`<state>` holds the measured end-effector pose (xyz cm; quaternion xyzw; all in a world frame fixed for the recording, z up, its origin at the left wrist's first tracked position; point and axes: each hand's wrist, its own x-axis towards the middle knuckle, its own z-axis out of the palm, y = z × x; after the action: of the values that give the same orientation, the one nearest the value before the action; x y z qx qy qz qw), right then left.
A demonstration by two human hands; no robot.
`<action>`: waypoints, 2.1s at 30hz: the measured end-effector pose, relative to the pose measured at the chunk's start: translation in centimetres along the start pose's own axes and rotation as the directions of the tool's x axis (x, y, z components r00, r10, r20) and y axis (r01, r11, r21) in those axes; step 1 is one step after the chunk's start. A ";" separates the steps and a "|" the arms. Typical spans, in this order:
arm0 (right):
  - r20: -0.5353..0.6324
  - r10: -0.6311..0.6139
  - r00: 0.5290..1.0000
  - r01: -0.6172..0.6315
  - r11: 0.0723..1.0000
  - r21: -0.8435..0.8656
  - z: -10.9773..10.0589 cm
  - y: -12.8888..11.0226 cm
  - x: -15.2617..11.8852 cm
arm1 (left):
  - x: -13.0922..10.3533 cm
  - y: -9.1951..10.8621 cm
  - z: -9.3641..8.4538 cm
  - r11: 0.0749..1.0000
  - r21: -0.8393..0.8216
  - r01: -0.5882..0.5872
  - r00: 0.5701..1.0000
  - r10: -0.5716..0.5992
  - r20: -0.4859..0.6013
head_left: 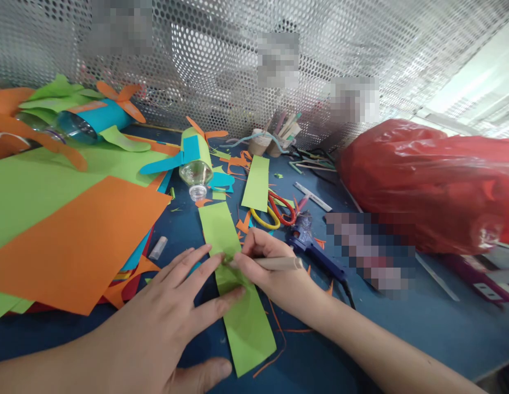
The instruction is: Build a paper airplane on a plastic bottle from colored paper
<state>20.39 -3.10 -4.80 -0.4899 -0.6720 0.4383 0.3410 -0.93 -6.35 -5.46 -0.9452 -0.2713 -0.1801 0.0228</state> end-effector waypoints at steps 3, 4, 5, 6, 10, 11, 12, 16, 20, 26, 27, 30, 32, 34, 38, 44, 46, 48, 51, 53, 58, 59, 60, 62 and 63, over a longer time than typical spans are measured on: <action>0.017 0.002 1.000 -0.002 1.000 0.027 0.0 0.1 0.0 | 0.3 0.1 -0.2 1.000 0.003 -0.018 1.000 0.018 -0.003; 0.025 0.005 1.000 -0.006 0.999 0.040 0.0 0.1 0.0 | 0.3 0.1 -0.2 1.000 0.011 -0.020 1.000 0.020 -0.003; 0.033 0.010 0.999 -0.011 0.999 0.053 0.0 0.1 0.0 | 0.4 0.1 -0.2 1.000 0.021 -0.020 1.000 0.020 -0.002; 0.039 0.015 0.999 -0.017 0.998 0.064 0.0 0.1 0.0 | 0.4 0.1 -0.1 0.999 0.033 -0.020 1.000 0.020 -0.002; 0.051 0.033 0.998 -0.037 0.995 0.090 -0.1 -0.1 -0.1 | 0.3 -0.1 -0.1 0.997 0.071 -0.026 1.000 0.026 0.008; 0.056 0.038 0.998 -0.043 0.994 0.098 -0.1 -0.1 -0.1 | 0.3 -0.1 0.0 0.997 0.073 -0.029 1.000 0.029 0.011; 0.062 0.044 0.997 -0.050 0.993 0.104 -0.1 -0.1 -0.1 | 0.2 -0.1 0.0 0.997 0.073 -0.027 1.000 0.027 0.011; 0.094 0.074 0.993 -0.086 0.987 0.132 -0.2 -0.2 -0.2 | -0.1 -0.2 0.2 0.998 0.055 -0.014 1.000 0.013 0.010; 0.119 0.087 0.989 -0.104 0.984 0.144 -0.3 -0.4 -0.1 | -0.3 -0.2 0.4 1.000 0.004 0.019 1.000 -0.019 0.015; 0.110 0.117 0.987 -0.128 0.986 0.104 -0.5 -1.1 0.2 | -0.2 0.0 0.4 0.995 -0.077 0.058 0.997 -0.055 0.049; 0.106 0.123 0.987 -0.133 0.987 0.091 -0.5 -1.1 0.2 | -0.2 0.0 0.4 0.994 -0.089 0.062 0.997 -0.058 0.049; 0.095 0.141 0.985 -0.146 0.988 0.049 -0.8 -1.3 0.3 | -0.3 0.0 0.5 0.993 -0.100 0.066 0.997 -0.061 0.052; 0.068 0.140 0.988 -0.140 0.990 -0.007 -1.0 -1.5 0.3 | -0.4 -0.1 0.5 0.994 -0.095 0.062 0.996 -0.056 0.062; 0.029 0.133 0.991 -0.130 0.988 -0.083 -1.1 -1.4 0.3 | -0.5 -0.2 0.5 0.994 -0.088 0.061 0.995 -0.054 0.084; -0.018 0.128 0.992 -0.129 0.978 -0.164 -1.4 -1.1 0.4 | -0.3 -0.1 0.4 0.995 -0.075 0.059 0.991 -0.050 0.122; -0.041 0.092 0.995 -0.096 0.988 -0.122 -1.4 -0.7 0.5 | -0.1 -0.1 0.2 0.990 -0.117 0.079 0.992 -0.066 0.112; -0.053 0.091 0.994 -0.096 0.990 -0.107 -1.3 -0.8 0.5 | -0.2 -0.2 0.2 0.988 -0.130 0.082 0.991 -0.068 0.112; -0.068 0.078 0.995 -0.085 0.991 -0.104 -1.2 -0.8 0.5 | -0.3 -0.2 0.2 0.989 -0.127 0.071 0.992 -0.056 0.117; -0.079 0.060 0.995 -0.067 0.994 -0.091 -1.1 -0.7 0.6 | -0.3 -0.2 0.3 0.990 -0.121 0.071 0.992 -0.057 0.111; -0.077 0.067 0.995 -0.072 0.994 -0.078 -1.0 -0.6 0.6 | -0.3 -0.2 0.3 0.988 -0.132 0.080 0.992 -0.066 0.103; -0.080 0.076 0.994 -0.080 0.996 -0.049 -0.8 -0.2 0.6 | 0.1 -0.2 0.2 0.988 -0.130 0.079 0.993 -0.067 0.095; -0.080 0.075 0.994 -0.079 0.996 -0.043 -0.8 -0.2 0.6 | 0.2 -0.1 0.2 0.989 -0.123 0.077 0.993 -0.065 0.096; -0.080 0.074 0.994 -0.077 0.996 -0.039 -0.7 -0.1 0.6 | 0.2 -0.1 0.1 0.991 -0.115 0.074 0.993 -0.063 0.100; -0.075 0.068 0.995 -0.071 0.997 -0.034 -0.6 -0.1 0.6 | 0.2 -0.1 0.2 0.992 -0.105 0.068 0.992 -0.057 0.110; -0.070 0.068 0.995 -0.070 0.997 -0.024 -0.6 -0.2 0.6 | 0.2 -0.1 0.2 0.992 -0.105 0.069 0.992 -0.057 0.114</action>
<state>20.64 -2.39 -4.39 -0.5319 -0.6483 0.4238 0.3422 -0.80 -6.13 -5.62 -0.9445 -0.2919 -0.1423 -0.0494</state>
